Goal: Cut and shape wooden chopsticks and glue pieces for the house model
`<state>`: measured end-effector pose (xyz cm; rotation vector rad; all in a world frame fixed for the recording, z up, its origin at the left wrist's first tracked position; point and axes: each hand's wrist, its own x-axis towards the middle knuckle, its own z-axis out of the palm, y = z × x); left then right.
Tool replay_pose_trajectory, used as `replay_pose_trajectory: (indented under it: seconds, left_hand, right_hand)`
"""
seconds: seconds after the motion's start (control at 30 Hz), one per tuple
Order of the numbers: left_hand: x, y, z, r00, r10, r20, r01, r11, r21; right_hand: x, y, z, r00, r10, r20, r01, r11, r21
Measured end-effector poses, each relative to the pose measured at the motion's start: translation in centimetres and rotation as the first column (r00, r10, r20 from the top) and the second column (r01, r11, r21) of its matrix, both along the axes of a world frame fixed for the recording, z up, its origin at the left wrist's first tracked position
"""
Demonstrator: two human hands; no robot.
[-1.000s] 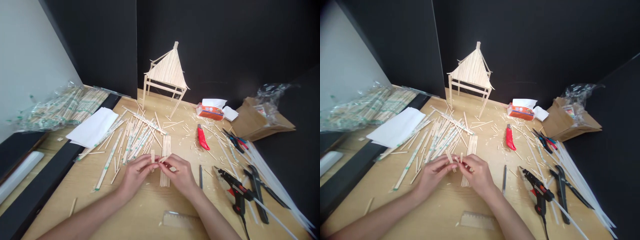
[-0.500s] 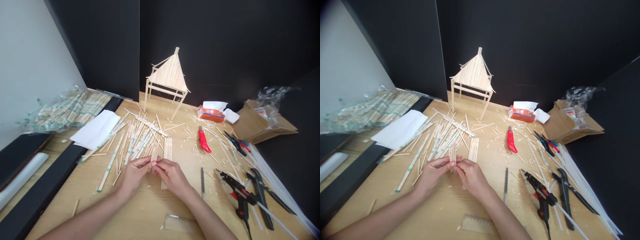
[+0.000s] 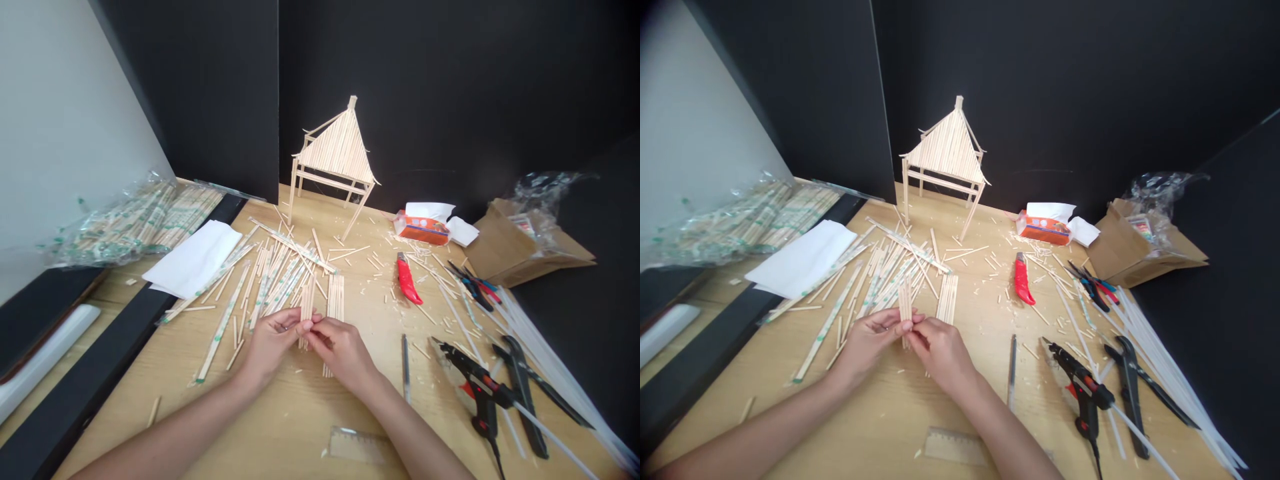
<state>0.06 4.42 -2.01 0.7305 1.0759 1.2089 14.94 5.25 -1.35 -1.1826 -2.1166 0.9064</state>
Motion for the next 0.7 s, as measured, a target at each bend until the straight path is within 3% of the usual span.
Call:
replay_pose_trajectory:
  seconds: [0.1, 0.17, 0.3, 0.53, 0.7]
  left_hand:
    - [-0.1, 0.1, -0.3, 0.999, -0.018, 0.046, 0.019, 0.999, -0.027]
    - [-0.3, 0.3, -0.5, 0.997, -0.013, 0.079, 0.017, 0.999, -0.047]
    - [-0.9, 0.7, -0.4, 0.987, 0.031, 0.155, -0.016, 0.995, -0.098]
    - [-1.0, 0.7, 0.0, 0.983, 0.056, 0.175, -0.035, 0.992, -0.122]
    - [-1.2, 1.2, 0.4, 0.967, 0.190, 0.172, -0.175, 0.979, -0.099]
  right_hand:
    - [0.1, 0.1, 0.0, 1.000, -0.014, -0.009, 0.013, 0.999, -0.046]
    - [0.2, 0.2, -0.2, 0.996, -0.032, -0.081, 0.018, 0.985, -0.174]
    - [0.2, -0.1, -0.7, 0.966, -0.127, -0.224, 0.012, 0.891, -0.453]
    - [-0.3, -0.6, -0.5, 0.969, -0.187, -0.162, 0.082, 0.861, -0.502]
    - [0.5, -0.3, -1.0, 0.956, -0.282, -0.080, 0.202, 0.833, -0.514]
